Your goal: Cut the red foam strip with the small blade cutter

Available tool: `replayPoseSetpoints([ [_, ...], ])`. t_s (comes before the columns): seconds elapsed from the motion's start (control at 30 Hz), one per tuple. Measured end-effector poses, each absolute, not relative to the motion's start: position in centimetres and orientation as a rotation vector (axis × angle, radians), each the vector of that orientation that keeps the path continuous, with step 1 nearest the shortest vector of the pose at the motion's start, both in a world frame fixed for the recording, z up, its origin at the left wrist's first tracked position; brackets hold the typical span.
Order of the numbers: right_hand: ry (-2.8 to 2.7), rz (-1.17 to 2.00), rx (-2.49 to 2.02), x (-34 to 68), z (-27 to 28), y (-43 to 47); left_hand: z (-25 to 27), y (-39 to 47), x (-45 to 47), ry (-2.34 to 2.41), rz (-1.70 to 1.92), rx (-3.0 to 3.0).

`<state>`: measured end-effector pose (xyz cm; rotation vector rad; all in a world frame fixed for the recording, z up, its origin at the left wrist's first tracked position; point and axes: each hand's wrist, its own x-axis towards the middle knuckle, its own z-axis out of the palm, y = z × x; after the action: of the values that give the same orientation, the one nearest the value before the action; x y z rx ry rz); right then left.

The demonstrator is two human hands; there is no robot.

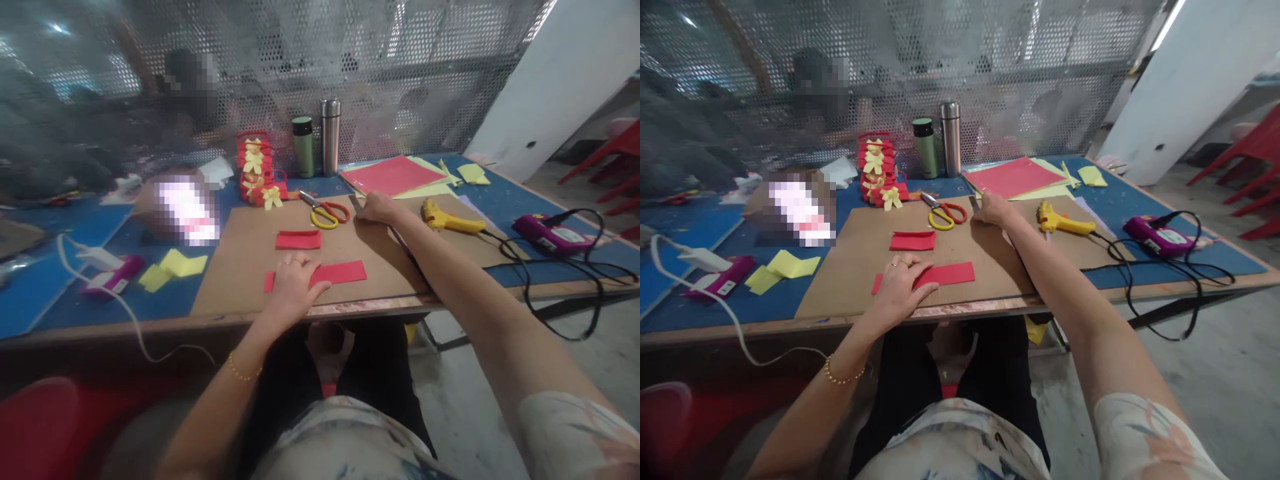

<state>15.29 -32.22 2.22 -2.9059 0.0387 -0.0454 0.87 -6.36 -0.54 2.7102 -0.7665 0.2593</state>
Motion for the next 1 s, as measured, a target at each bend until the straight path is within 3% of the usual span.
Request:
replayPoseSetpoints([
  [0.2, 0.052, -0.167, -2.825, 11.2, 3.0, -33.2, -0.5, -6.2, 0.6, -0.739, 0.263, 2.619],
  [0.47, -0.160, -0.434, -2.551, -1.9, 2.8, -35.9, -0.4, -6.1, 0.3, -0.800, 0.323, 2.606],
  [0.63, -0.139, -0.315, -2.312, -7.3, 0.9, -35.4, -0.1, -6.0, 0.0, -0.858, 0.330, 2.569],
  [1.0, -0.231, -0.188, -2.356, -9.4, -1.3, -33.3, -0.8, -5.7, 0.3, -0.927, 0.404, 2.505],
])
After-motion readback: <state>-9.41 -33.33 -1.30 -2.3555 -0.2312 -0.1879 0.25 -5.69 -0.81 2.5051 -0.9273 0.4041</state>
